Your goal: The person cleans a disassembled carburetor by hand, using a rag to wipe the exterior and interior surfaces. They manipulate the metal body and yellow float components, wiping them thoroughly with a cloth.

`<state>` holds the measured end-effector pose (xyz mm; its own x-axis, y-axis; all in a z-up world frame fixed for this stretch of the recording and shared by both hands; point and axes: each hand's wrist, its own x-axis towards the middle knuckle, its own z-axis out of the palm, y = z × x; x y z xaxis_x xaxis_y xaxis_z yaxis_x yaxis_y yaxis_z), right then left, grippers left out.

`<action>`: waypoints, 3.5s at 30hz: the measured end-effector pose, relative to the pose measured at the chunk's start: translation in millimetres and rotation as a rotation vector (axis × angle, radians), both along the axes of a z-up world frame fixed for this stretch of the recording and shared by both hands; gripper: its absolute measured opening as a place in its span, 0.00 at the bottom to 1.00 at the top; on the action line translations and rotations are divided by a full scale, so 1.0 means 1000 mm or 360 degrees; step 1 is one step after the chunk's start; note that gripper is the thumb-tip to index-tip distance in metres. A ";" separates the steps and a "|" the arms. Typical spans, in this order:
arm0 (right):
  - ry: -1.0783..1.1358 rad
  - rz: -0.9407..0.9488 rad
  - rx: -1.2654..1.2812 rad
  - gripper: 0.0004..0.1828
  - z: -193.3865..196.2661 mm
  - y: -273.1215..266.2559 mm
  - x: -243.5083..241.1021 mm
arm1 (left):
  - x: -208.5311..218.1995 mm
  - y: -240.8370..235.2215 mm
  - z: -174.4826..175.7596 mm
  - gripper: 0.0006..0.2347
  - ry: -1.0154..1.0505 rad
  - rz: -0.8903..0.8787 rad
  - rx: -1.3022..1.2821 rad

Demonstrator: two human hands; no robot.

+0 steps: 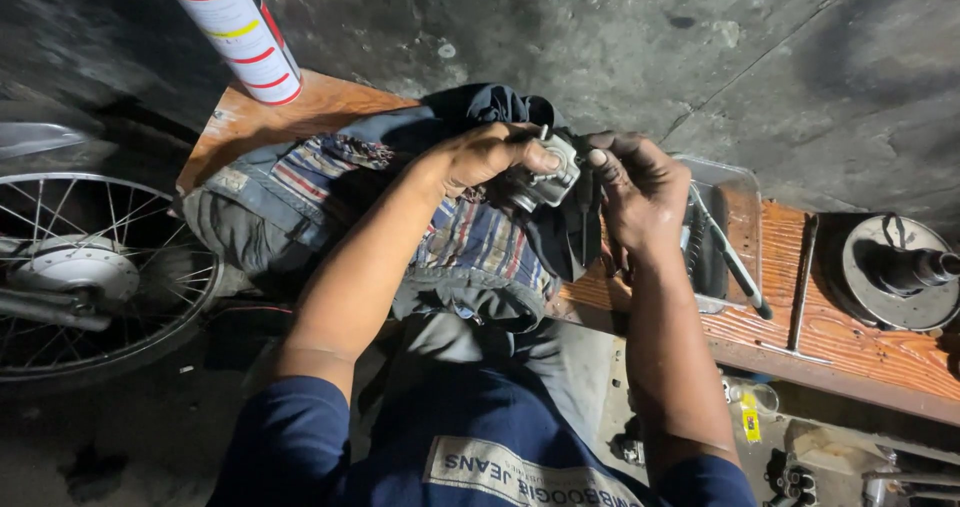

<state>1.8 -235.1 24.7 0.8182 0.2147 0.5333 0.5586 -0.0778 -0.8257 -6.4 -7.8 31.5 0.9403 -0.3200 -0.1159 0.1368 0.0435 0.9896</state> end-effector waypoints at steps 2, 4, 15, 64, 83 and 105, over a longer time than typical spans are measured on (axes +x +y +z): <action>-0.0021 -0.0005 -0.0015 0.06 -0.002 0.000 0.000 | -0.001 0.001 0.002 0.22 -0.0006 -0.0007 0.0008; -0.0040 -0.0011 -0.0029 0.05 -0.004 0.001 0.002 | -0.002 0.001 0.002 0.21 -0.0011 -0.0014 0.0016; -0.0756 -0.0191 -0.0436 0.03 -0.001 -0.002 0.000 | 0.008 0.003 -0.010 0.22 0.0011 -0.0016 -0.0014; -0.0437 -0.0495 -0.1747 0.17 0.011 -0.078 -0.091 | 0.018 -0.001 -0.034 0.23 0.0050 0.0025 0.0006; -0.0356 -0.0499 -0.2082 0.08 -0.054 -0.108 -0.062 | 0.001 -0.018 -0.020 0.27 0.0299 0.0200 -0.0082; -0.0397 -0.0224 -0.0616 0.07 -0.006 -0.075 -0.067 | -0.036 -0.034 0.009 0.36 0.0381 0.0604 -0.0600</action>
